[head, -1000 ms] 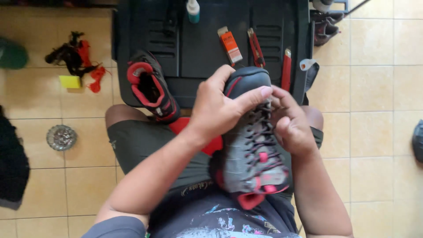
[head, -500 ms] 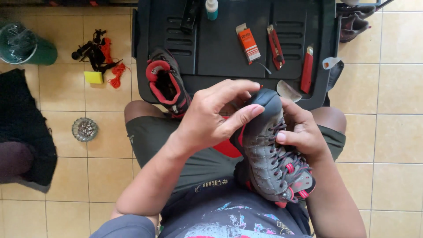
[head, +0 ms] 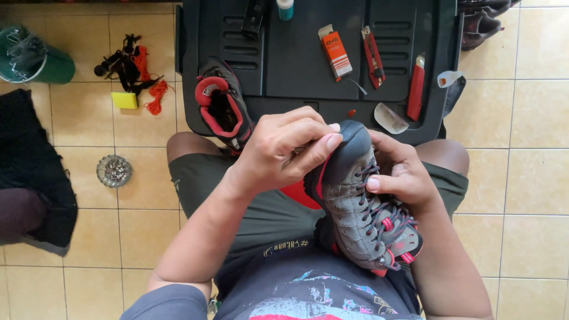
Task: Repairing the toe cap of a grey hiking shoe by sanding the surfaces and applying adhesive.
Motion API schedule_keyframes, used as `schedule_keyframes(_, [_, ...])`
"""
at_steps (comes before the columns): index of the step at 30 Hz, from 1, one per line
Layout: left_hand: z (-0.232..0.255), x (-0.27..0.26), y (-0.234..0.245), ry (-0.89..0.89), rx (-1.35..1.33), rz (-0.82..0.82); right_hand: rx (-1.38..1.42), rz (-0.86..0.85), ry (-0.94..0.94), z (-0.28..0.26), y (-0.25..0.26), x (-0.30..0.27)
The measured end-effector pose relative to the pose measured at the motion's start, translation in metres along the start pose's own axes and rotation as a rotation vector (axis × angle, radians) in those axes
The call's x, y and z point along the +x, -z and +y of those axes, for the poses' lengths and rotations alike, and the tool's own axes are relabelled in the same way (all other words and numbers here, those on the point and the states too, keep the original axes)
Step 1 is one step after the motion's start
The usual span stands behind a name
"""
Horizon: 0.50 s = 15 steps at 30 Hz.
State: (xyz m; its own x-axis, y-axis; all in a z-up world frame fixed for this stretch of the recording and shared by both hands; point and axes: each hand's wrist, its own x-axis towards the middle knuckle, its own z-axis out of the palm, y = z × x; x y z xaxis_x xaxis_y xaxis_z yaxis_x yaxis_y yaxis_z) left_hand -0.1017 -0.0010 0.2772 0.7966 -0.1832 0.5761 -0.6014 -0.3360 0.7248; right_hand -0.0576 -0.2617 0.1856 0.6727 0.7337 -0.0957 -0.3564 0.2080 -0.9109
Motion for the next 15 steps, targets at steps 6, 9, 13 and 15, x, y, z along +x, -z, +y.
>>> schedule_keyframes(6, [-0.027, -0.004, -0.01, 0.094, -0.269, 0.088, 0.025, -0.029, 0.176, 0.021, 0.009, 0.012])
schedule_keyframes(9, [-0.032, -0.004, -0.011, 0.121, -0.336, 0.094, 0.022, -0.035, 0.176, 0.023, 0.01, 0.016])
schedule_keyframes(13, [-0.041, -0.002, -0.014, 0.139, -0.417, 0.085, 0.014, -0.045, 0.187, 0.024, 0.011, 0.017])
schedule_keyframes(15, [-0.046, -0.002, -0.013, 0.122, -0.482, 0.037, 0.013, -0.032, 0.189, 0.031, 0.013, 0.016])
